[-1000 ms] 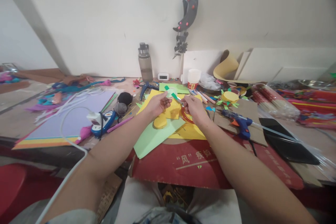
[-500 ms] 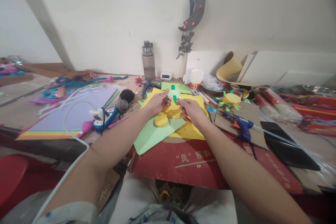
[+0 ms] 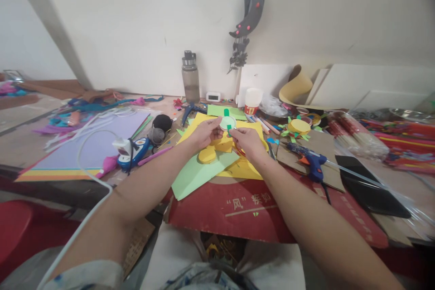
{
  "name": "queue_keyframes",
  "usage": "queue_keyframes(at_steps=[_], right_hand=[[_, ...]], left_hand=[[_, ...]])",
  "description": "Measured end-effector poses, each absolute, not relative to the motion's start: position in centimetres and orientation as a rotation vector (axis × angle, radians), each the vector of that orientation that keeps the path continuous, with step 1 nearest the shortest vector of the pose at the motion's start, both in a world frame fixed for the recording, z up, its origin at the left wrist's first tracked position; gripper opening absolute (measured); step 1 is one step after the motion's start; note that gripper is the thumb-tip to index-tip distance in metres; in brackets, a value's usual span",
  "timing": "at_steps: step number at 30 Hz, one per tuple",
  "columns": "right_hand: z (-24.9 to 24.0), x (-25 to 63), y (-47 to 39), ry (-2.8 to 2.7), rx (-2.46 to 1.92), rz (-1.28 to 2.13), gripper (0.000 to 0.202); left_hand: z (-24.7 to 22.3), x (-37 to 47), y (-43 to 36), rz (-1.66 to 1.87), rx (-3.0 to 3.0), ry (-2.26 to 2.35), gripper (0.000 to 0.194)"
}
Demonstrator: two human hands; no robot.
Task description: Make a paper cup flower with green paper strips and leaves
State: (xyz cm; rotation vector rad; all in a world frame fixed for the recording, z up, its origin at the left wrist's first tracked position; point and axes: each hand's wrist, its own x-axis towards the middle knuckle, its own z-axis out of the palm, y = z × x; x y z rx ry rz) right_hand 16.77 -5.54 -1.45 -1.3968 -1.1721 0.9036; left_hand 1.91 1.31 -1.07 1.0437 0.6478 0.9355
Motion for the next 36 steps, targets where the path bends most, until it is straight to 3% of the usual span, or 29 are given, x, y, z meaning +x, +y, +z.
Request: queue_keyframes(at_steps=[10,20,29,36], right_hand=[[-1.34,16.58,-5.46,-1.123,-1.441,0.880,0.032],[-1.03,16.46,-5.67,-1.017,-1.284,1.020,0.045],[-0.98,16.12,-6.05,-1.108,-1.287,1.026,0.022],[-0.67,16.13,-6.11,-1.078,-1.321,1.033,0.018]], left_hand=[[-1.04,2.02,1.13,0.930,1.073,0.643,0.043],[-0.99,1.98,1.11,0.941,1.018,0.665,0.040],[-1.06,2.01,1.07,0.915,1.033,0.661,0.043],[-1.30,2.02,1.29,0.923,1.033,0.624,0.041]])
